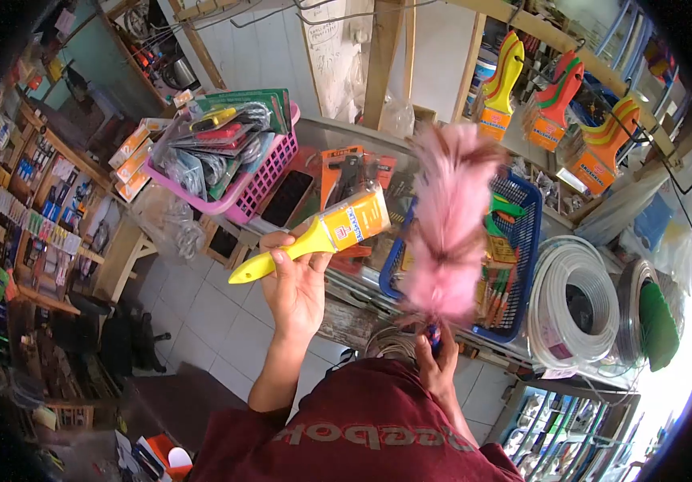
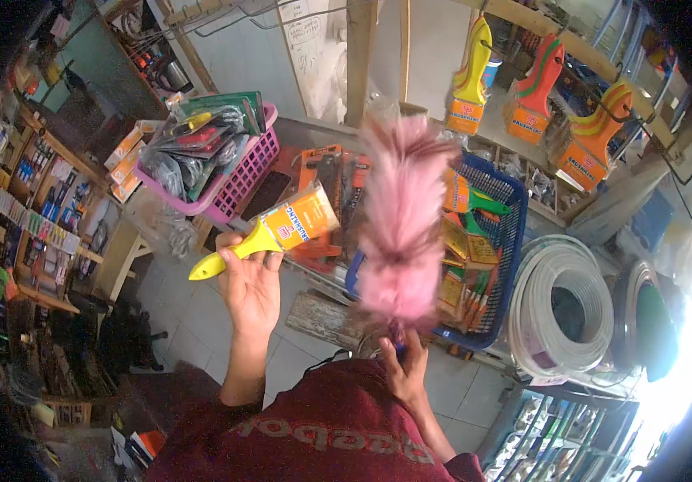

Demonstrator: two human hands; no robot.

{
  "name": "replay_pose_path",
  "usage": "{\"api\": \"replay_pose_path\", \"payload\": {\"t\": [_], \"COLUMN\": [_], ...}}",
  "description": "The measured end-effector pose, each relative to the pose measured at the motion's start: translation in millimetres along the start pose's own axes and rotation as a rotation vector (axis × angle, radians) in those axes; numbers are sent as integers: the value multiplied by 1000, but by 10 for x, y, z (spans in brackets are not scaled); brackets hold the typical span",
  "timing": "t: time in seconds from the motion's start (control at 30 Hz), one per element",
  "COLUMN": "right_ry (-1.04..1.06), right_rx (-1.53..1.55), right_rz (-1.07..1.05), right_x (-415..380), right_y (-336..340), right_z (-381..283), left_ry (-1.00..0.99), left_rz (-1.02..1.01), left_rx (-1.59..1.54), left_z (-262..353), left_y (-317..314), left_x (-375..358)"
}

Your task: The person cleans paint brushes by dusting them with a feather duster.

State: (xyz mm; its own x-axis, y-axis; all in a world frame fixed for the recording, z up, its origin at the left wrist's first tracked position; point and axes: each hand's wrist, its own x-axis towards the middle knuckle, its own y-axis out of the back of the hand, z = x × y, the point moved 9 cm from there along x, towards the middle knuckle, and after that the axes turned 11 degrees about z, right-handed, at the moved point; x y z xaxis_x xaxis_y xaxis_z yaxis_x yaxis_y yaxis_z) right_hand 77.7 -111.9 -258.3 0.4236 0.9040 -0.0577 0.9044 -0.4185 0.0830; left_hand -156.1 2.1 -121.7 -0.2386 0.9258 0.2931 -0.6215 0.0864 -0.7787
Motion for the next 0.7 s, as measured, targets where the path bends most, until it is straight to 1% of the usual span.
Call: {"api": "replay_pose_path", "payload": {"t": [0.07, 0.1, 0.2, 0.23, 0.27, 0.3, 0.33, 0.4, 0.43, 0.53, 0.6, 0.67, 0.7], "right_ry": [394, 406, 44, 20, 45, 56, 67, 324, 160, -2, -59, -38, -33], "right_rx": [-111, -206, -229, -210, -150, -157, -166, -177, -272, -370, -196, -170, -147], "right_rz": [-3, -74, 43, 106, 156, 169, 179, 59, 55, 193, 249, 205, 170], "right_x": [-157, -208, -265, -283, -335, -428, -515, -678, -739, -823, -912, -1002, -1046], "right_y": [-168, -265, -266, -220, -178, -161, -128, -250, -267, -175, -88, -107, -134], "right_z": [-271, -278, -83, 21, 11, 53, 129, 56, 149, 182, 384, 425, 478], "left_ry": [50, 75, 151, 173, 203, 235, 289, 389, 427, 482, 450, 405, 368], "left_rz": [26, 39, 110, 129, 150, 174, 155, 133, 383, 182, 134, 37, 61], "left_rx": [-1, -3, 38, -5, -43, -81, -194, -418, -212, -452, -386, -326, -272], "left_z": [57, 71, 91, 106, 120, 117, 83, 26, 6, 40, 71, 101, 110], "left_y": [113, 167, 242, 282, 335, 400, 456, 526, 608, 649, 703, 714, 751], "left_x": [27, 43, 67, 70, 64, 53, 47, 38, -13, -14, -16, -31, -33]}}
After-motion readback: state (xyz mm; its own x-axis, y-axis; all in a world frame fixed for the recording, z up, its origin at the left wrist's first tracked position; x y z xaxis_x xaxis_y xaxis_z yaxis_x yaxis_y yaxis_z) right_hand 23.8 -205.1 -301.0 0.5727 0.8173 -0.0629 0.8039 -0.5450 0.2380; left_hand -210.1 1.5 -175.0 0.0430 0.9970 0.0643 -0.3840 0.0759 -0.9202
